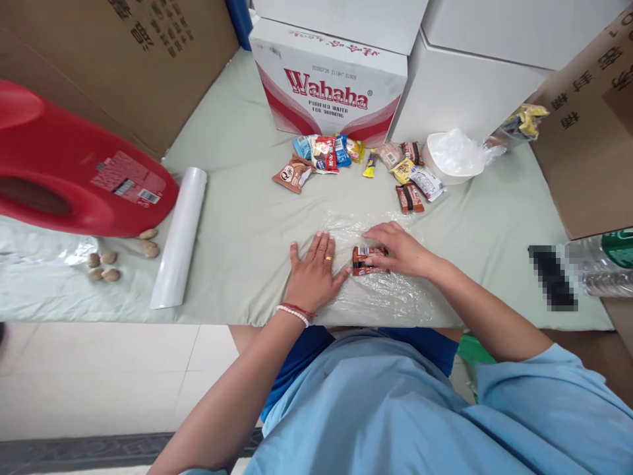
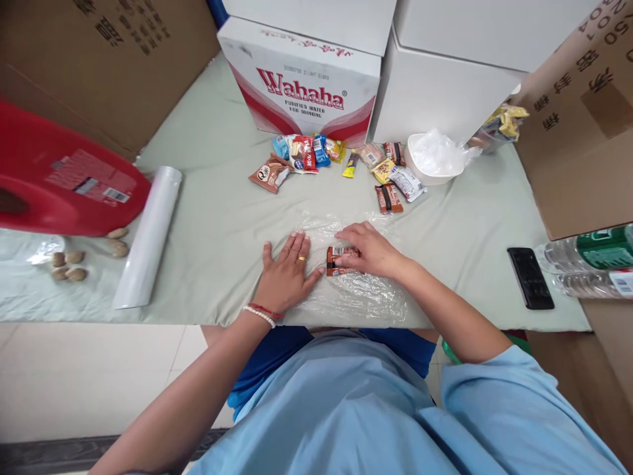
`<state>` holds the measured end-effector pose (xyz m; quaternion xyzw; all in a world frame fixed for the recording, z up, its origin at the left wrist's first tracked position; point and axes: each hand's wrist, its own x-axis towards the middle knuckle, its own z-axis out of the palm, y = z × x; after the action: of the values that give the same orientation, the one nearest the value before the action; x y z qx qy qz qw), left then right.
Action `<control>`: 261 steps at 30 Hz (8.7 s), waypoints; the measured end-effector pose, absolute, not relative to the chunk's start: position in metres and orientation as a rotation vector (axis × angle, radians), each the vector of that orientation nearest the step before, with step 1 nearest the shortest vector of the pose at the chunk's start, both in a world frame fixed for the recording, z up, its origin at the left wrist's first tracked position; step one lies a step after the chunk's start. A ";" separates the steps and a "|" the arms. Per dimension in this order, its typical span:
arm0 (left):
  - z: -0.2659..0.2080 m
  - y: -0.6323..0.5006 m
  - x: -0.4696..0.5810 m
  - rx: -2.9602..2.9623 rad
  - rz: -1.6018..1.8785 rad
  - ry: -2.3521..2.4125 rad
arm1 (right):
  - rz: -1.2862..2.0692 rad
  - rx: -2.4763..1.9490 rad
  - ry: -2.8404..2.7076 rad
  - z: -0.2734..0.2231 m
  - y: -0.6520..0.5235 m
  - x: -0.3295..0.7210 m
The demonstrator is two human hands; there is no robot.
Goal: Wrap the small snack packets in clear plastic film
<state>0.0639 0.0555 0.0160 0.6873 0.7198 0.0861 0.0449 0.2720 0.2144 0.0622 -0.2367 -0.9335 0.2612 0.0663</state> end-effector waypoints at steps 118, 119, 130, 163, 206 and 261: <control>0.059 0.070 0.002 1.286 0.915 1.779 | 0.839 -0.872 -2.529 0.094 0.228 0.355; 0.057 0.075 0.002 1.245 0.921 1.862 | 0.843 -0.975 -2.529 0.088 0.233 0.351; 0.098 0.038 0.085 2.214 1.514 2.053 | 0.321 -1.232 -2.784 0.101 0.272 0.292; 0.038 0.111 0.135 1.590 0.890 2.190 | 0.921 -0.813 -2.693 0.114 0.260 0.256; 0.022 0.111 0.041 1.198 1.016 2.250 | 0.567 -0.541 -2.963 0.049 0.159 0.293; 0.024 0.075 0.102 1.550 1.035 2.180 | 0.964 -1.311 -2.374 0.058 0.168 0.265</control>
<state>0.1018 0.0751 0.0240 0.5355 0.7529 0.3575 0.1361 0.2651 0.1678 0.0580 -0.4516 -0.8177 0.3321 0.1312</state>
